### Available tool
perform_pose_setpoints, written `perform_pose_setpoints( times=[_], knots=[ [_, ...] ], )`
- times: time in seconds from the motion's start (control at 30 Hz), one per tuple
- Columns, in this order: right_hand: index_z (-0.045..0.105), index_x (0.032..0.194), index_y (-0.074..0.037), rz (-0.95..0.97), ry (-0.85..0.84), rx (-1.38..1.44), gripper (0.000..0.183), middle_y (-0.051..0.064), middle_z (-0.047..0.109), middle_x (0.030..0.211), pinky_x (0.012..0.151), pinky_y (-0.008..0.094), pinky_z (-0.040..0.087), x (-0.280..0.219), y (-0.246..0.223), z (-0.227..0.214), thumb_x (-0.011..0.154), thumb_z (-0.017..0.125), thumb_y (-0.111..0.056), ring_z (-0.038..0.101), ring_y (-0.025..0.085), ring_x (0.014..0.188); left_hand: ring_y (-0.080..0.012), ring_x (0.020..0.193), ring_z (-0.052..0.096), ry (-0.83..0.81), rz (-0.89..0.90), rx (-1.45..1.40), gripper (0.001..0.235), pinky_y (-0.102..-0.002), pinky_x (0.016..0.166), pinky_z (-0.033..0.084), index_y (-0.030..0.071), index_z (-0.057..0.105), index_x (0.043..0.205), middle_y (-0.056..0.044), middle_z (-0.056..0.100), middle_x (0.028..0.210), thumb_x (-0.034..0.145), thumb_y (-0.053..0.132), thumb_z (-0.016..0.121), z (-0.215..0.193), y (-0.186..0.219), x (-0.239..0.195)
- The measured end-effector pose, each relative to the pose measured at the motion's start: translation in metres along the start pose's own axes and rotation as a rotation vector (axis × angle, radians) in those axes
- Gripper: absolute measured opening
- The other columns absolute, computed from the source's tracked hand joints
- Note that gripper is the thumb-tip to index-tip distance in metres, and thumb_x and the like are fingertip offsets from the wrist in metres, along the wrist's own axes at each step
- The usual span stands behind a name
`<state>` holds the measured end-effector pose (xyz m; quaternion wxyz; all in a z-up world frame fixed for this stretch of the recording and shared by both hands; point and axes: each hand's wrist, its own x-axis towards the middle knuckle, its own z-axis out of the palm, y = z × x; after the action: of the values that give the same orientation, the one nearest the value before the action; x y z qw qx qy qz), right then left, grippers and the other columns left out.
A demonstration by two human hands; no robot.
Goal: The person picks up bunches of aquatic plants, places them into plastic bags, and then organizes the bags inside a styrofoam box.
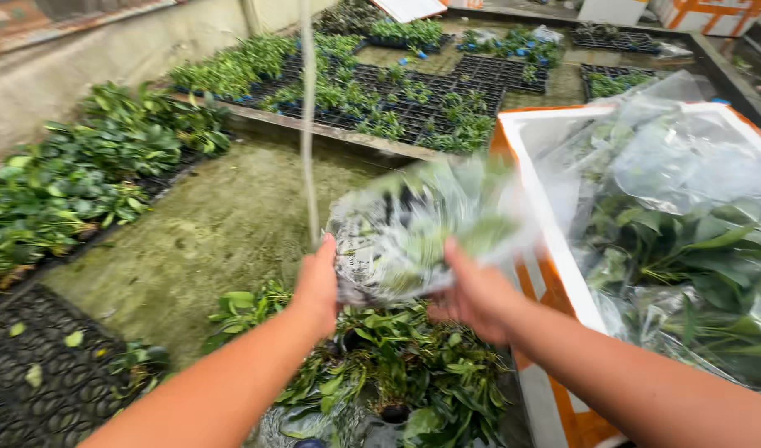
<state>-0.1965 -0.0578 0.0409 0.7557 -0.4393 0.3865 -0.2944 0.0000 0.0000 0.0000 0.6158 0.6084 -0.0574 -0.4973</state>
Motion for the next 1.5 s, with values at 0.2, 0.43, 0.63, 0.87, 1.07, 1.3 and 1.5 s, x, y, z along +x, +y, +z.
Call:
perform_pose_setpoints(
  times=[0.2,0.43,0.63,0.87,1.07,1.3,1.5],
  knots=[
    [0.036,0.158,-0.025,0.917,-0.741,-0.961,0.077,0.016,0.051,0.151,0.070,0.054,0.063,0.039,0.093,-0.069,0.092,0.055,-0.060,0.073,0.030,0.104,-0.0207,0.067,0.040,0.050,0.342,0.970,0.029,-0.038,0.064,0.031,0.019,0.042,0.097,-0.003,0.045,0.075,0.108,0.045,0.041,-0.047,0.000,0.051],
    [0.055,0.136,-0.018,-0.347,-0.098,-1.489,0.068,0.010,0.067,0.121,0.101,0.053,0.055,0.066,0.068,-0.073,0.079,0.080,-0.046,0.063,0.036,0.120,-0.0376,0.104,0.070,-0.559,0.965,1.462,0.021,-0.051,0.085,0.058,0.025,0.053,0.113,-0.012,0.074,0.100,0.093,0.016,0.052,0.004,-0.015,0.015],
    [0.048,0.144,-0.019,-0.309,0.125,-1.015,0.103,0.018,0.053,0.140,0.106,0.051,0.050,0.061,0.029,-0.077,0.057,0.099,-0.039,0.060,0.039,0.123,-0.0389,0.096,0.073,-0.681,1.298,1.659,0.015,-0.054,0.080,0.061,0.014,0.052,0.111,-0.015,0.073,0.099,0.099,0.009,0.047,0.026,0.015,-0.034],
    [0.070,0.114,-0.004,-0.252,0.104,-0.591,0.027,0.009,0.063,0.097,0.082,0.037,0.051,0.040,-0.003,-0.079,0.096,0.070,-0.023,0.060,0.022,0.097,-0.0382,0.098,0.072,-0.309,1.151,1.584,0.036,-0.054,0.081,0.060,0.008,0.063,0.118,-0.016,0.071,0.099,0.098,0.038,0.063,0.017,0.063,-0.076],
    [0.058,0.108,-0.009,-0.795,-0.064,-0.636,0.010,0.005,0.068,0.086,0.079,0.026,0.051,0.056,-0.002,-0.081,0.102,0.066,-0.014,0.062,0.010,0.082,-0.0418,0.111,0.069,-0.211,0.986,1.586,0.063,-0.058,0.094,0.053,0.009,0.051,0.134,-0.019,0.069,0.119,0.088,0.043,0.076,0.006,0.063,-0.060],
    [0.070,0.109,-0.020,-0.845,-0.130,-0.917,0.011,0.002,0.075,0.082,0.081,0.035,0.057,0.042,0.004,-0.044,0.098,0.069,-0.021,0.072,0.017,0.083,-0.0341,0.092,0.069,-0.300,1.100,1.186,0.040,-0.054,0.085,0.053,0.020,0.053,0.128,-0.007,0.067,0.095,0.096,0.041,0.066,0.031,0.048,-0.039],
    [0.075,0.100,-0.018,-0.540,-0.334,-1.014,0.010,0.003,0.075,0.070,0.070,0.032,0.054,0.044,0.015,-0.062,0.092,0.076,-0.024,0.067,0.017,0.068,-0.0449,0.088,0.068,-0.058,1.380,1.044,0.025,-0.059,0.078,0.053,0.020,0.062,0.108,-0.016,0.067,0.083,0.110,0.042,0.051,0.009,0.054,-0.011]
  ],
)
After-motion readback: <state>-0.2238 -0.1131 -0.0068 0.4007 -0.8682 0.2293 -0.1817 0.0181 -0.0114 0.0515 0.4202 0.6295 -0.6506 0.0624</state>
